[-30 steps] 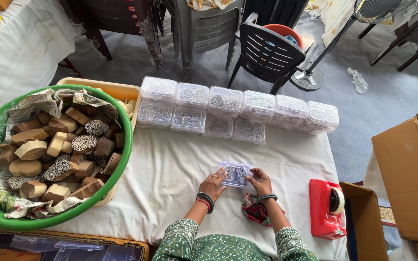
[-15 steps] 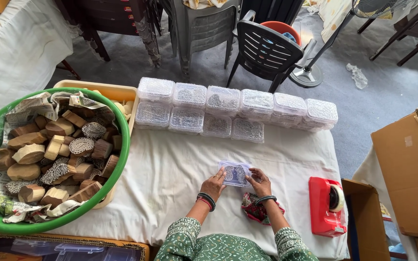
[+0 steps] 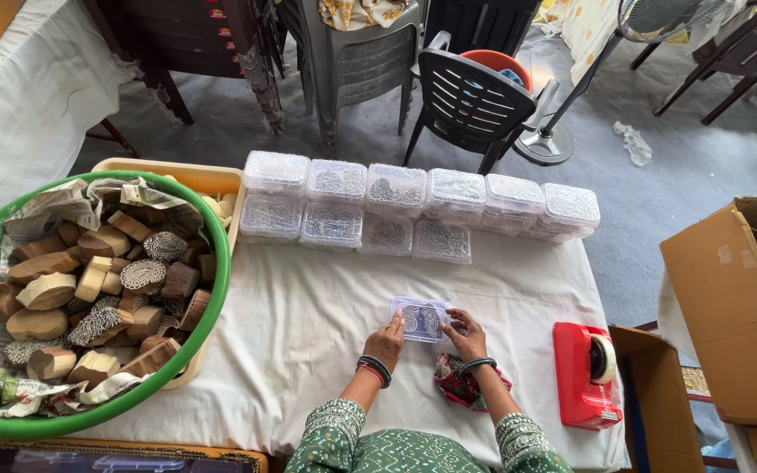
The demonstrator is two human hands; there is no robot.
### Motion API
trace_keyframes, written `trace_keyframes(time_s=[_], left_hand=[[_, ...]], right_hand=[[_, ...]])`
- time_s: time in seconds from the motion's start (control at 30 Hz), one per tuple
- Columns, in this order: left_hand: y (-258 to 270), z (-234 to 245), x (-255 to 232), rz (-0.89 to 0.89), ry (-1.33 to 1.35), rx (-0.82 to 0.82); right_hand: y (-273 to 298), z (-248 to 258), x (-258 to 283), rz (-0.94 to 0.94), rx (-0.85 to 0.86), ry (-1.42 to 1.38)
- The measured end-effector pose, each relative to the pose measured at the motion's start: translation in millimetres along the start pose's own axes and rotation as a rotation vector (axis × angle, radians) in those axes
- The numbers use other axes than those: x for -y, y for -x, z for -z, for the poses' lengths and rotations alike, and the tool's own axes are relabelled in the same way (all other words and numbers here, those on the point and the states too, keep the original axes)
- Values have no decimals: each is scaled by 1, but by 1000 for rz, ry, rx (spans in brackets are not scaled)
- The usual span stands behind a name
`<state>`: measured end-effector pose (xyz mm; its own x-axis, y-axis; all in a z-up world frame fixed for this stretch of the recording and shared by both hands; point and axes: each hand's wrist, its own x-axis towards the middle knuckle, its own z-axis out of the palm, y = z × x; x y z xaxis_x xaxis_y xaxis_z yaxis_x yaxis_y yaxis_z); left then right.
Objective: The person picks up wooden stamps from a bowl, inspects them, and places some into small clear plastic boxes.
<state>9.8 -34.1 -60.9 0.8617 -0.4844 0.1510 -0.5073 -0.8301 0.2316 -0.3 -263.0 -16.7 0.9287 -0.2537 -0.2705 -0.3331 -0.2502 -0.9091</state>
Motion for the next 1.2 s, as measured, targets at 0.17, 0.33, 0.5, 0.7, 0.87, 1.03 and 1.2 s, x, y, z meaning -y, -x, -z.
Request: trace_keyframes(time_s=[0.17, 0.33, 0.5, 0.7, 0.87, 1.03, 1.2], left_hand=[[2, 18, -5, 15, 71, -22], [-1, 39, -10, 139, 334, -49], [-3, 18, -1, 196, 364, -128], [2, 42, -4, 249, 331, -6], [10, 59, -8, 220, 304, 31], [8, 50, -4, 182, 262, 10], [-1, 50, 11, 90, 249, 20]], right_hand=[[-8, -2, -14, -1, -6, -1], [-13, -5, 10, -14, 14, -54], [-20, -9, 15, -84, 44, -23], [18, 8, -7, 349, -180, 419], [112, 34, 42, 443, -185, 817], [134, 45, -6, 488, -110, 1021], [95, 60, -27, 368, -421, 676]])
